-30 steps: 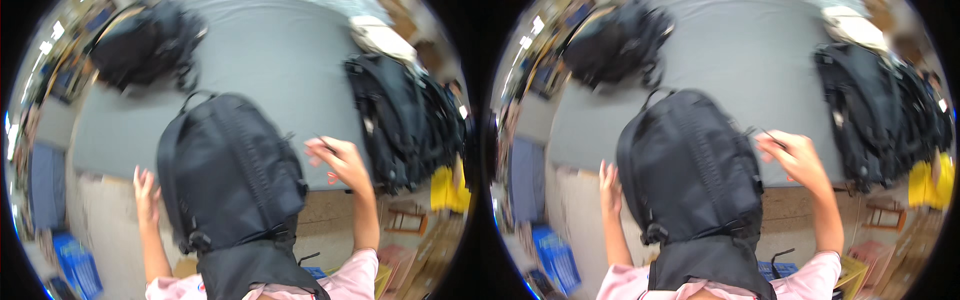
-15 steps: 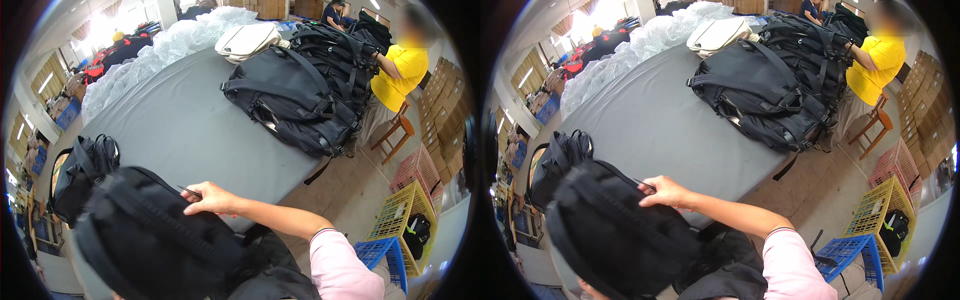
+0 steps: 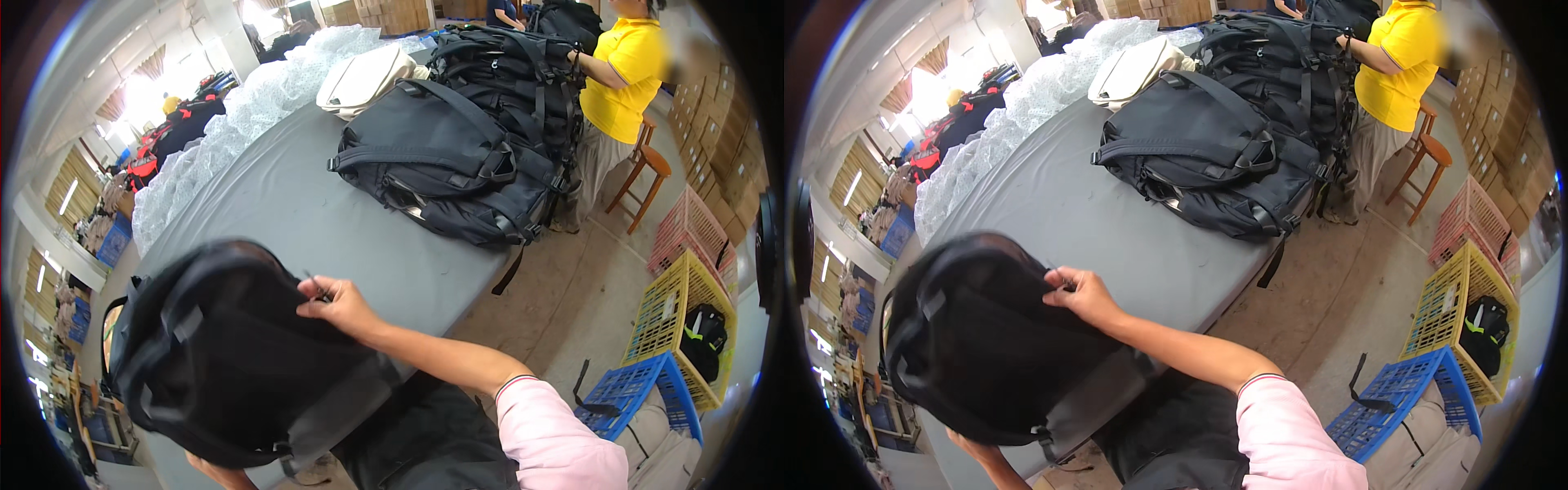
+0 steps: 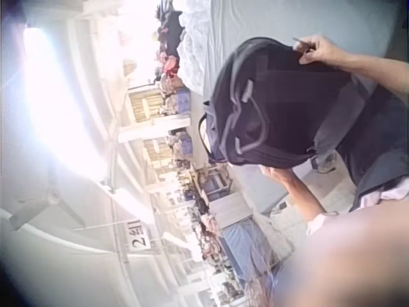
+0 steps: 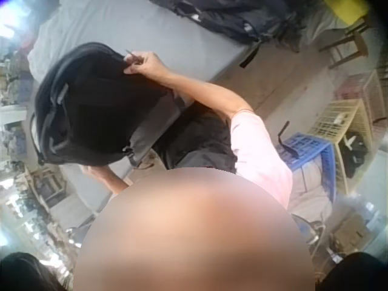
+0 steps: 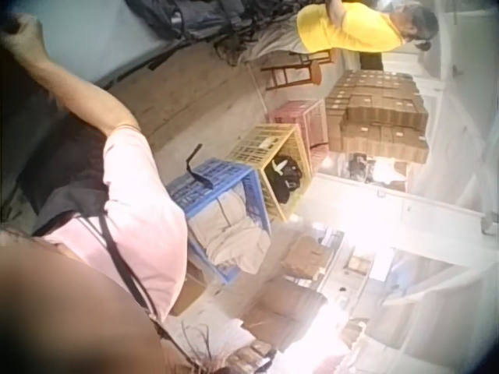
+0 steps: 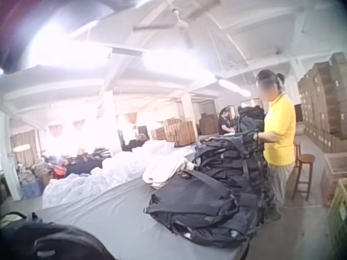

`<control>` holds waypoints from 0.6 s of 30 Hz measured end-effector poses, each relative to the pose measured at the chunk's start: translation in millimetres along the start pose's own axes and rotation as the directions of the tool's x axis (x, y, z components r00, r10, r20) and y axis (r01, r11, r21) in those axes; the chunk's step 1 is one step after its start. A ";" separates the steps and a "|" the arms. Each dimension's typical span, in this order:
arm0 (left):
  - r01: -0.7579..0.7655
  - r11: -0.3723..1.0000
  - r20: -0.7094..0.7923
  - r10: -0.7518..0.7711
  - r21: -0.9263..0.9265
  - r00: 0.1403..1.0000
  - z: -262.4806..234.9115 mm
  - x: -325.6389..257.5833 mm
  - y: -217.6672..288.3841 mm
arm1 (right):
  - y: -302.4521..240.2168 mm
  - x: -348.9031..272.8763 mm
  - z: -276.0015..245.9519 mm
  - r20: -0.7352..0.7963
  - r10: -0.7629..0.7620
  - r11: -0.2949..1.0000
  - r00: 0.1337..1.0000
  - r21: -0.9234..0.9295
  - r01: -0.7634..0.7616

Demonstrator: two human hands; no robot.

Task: Inspecting and trimming loose threads on backpack components using small snips.

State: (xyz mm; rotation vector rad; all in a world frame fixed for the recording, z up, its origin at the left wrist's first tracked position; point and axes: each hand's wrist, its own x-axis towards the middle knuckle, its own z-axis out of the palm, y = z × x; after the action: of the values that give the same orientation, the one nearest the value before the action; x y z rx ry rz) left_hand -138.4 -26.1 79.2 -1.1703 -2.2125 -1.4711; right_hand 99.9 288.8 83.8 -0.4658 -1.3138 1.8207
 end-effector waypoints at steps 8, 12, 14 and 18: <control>0.331 0.392 0.191 -0.355 -0.858 0.915 132.1 113.3 179.6 | -182.7 -39.5 -91.6 -0.269 -0.639 0.740 0.720 -0.469 0.482; 0.535 0.179 0.507 -0.181 -0.826 0.843 218.4 142.9 250.2 | -222.3 -90.5 -138.8 -0.312 -0.935 0.345 0.166 -0.705 0.620; 0.677 0.077 0.677 -0.037 -0.731 0.735 279.3 141.7 281.1 | -210.5 -116.7 -169.7 -0.308 -0.944 0.324 0.116 -0.807 0.494; 0.816 0.171 0.829 0.013 -0.552 0.559 411.0 118.9 259.2 | -163.6 -95.2 -206.1 -0.213 -0.939 0.288 0.269 -0.916 0.279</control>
State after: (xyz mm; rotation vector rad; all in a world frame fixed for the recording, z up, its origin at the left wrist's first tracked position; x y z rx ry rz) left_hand 63.7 428.6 129.8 -1.5678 -2.0487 -3.5177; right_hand 366.0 357.0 137.4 -0.7877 -1.2298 0.0670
